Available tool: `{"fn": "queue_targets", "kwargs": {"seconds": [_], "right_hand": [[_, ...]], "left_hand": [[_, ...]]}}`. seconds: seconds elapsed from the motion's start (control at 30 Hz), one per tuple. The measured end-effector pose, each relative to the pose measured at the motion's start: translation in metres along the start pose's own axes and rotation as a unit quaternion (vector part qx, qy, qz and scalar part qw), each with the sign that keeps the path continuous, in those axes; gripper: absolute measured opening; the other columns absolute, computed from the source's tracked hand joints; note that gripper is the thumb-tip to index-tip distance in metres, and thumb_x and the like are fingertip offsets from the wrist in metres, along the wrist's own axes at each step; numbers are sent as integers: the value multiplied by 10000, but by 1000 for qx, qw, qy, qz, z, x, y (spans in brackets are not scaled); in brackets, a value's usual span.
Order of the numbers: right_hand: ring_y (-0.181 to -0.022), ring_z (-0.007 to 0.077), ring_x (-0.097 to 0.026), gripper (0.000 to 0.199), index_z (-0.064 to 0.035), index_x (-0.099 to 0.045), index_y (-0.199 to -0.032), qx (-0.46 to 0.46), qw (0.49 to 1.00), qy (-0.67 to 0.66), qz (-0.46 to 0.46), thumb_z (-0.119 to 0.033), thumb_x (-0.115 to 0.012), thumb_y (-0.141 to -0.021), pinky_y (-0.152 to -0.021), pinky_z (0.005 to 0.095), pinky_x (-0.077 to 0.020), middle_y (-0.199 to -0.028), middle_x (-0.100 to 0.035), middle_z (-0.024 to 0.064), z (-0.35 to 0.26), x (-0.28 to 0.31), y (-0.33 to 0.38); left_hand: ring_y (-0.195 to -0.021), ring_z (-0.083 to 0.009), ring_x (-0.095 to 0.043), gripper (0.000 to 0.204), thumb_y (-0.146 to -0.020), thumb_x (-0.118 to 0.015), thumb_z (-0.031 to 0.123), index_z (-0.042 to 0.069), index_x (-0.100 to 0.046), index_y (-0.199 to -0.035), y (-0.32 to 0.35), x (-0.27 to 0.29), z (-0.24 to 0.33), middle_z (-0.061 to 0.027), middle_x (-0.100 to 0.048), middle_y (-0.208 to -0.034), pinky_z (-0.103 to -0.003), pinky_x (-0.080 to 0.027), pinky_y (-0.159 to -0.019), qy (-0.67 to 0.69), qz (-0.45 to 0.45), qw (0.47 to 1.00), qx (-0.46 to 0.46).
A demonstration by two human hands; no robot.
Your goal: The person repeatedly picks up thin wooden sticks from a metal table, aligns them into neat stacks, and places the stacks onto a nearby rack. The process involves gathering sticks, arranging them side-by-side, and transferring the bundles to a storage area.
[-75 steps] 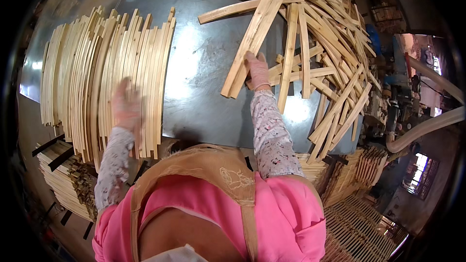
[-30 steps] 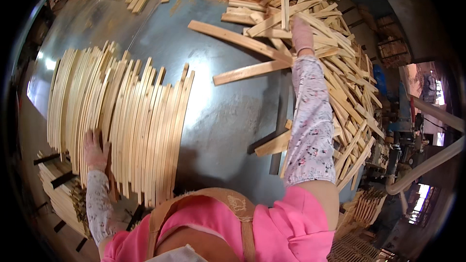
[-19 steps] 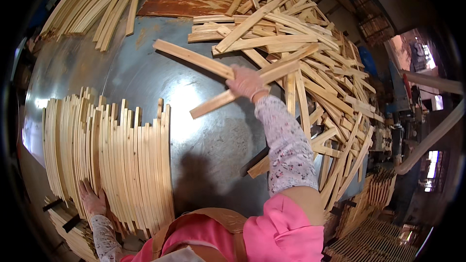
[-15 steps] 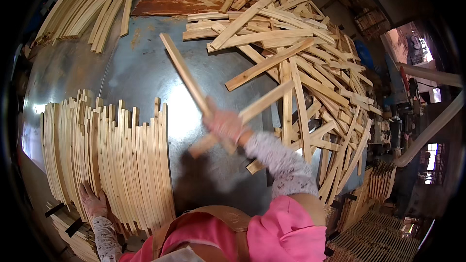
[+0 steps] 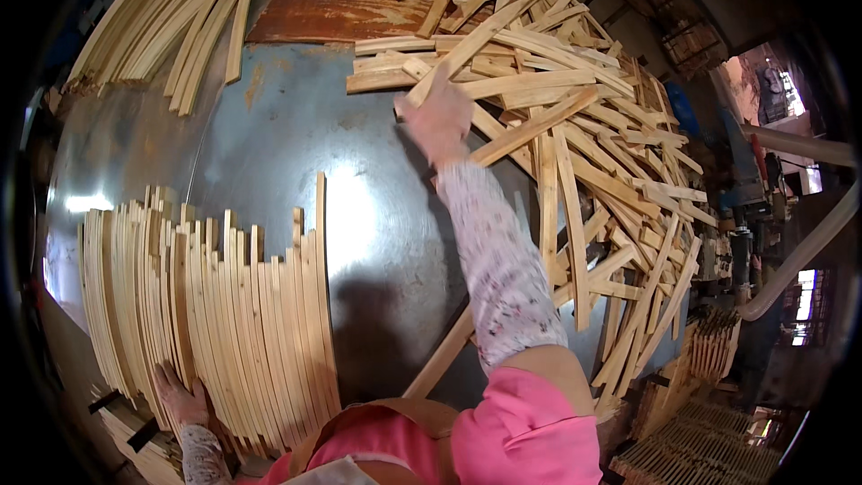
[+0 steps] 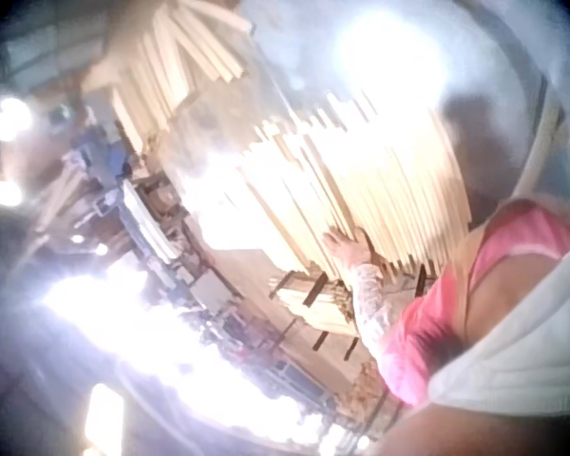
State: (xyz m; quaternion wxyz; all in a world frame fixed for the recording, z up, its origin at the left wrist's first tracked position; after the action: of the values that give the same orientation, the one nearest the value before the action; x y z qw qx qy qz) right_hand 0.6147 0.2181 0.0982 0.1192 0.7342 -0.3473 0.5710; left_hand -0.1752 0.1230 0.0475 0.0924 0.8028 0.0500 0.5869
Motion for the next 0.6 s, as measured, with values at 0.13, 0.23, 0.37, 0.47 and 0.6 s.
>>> {"fn": "queue_targets", "kwargs": {"seconds": [0.13,0.23,0.37,0.47,0.6], "right_hand": [[-1205,384,-671,1024,23,-333,-1625,-207,974,93,-21,-520,-773,-877,-1128,487,-403,-1305,-728,231,18,-35,-75],[-1255,386,-667,1029,-24,-330,-1639,-225,973,27,-46,-480,-805,-849,-1140,470,-407,-1327,-717,262,36,-37,-66],[-1136,471,-709,848,-57,-389,-1574,-186,963,-191,-26,-308,-773,-861,-988,511,-557,-1182,-737,282,86,17,28],[-988,412,-737,536,-64,-576,-1382,-204,953,-211,68,-254,-687,-894,-846,528,-593,-1092,-708,256,159,131,180],[-886,288,-758,471,-53,-668,-1282,-430,859,-241,141,-363,-732,-933,-780,446,-599,-958,-759,169,321,239,411]], "left_hand": [[-1649,-421,-191,894,-1027,-582,437,50,-206,-1740,5,18,11,-220,-194,-1790,-539,-239,-1331,-9,-40,999,32],[-1649,-426,-194,912,-1011,-581,460,30,-223,-1732,5,33,17,-232,-199,-1786,-526,-233,-1337,-13,-50,998,20],[-1642,-423,-214,971,-975,-621,463,39,-199,-1739,7,41,15,-253,-207,-1776,-492,-225,-1343,-19,-58,998,-1],[-1604,-418,-283,974,-952,-667,412,42,-220,-1735,9,60,37,-231,-237,-1771,-454,-241,-1338,-17,-49,999,-5],[-1525,-361,-400,894,-947,-704,357,37,-332,-1694,36,48,105,-197,-339,-1732,-436,-334,-1290,443,53,889,-104]]}}
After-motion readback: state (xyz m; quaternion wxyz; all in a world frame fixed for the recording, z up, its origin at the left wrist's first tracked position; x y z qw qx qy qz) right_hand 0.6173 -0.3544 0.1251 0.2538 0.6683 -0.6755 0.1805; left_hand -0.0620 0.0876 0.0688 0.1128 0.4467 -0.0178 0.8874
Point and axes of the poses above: each hand's wrist, its own y-axis away from the middle knuckle, its own x-axis out of the back of the hand, z = x × y, the point moved 3 cm from there along -y, towards the middle knuckle
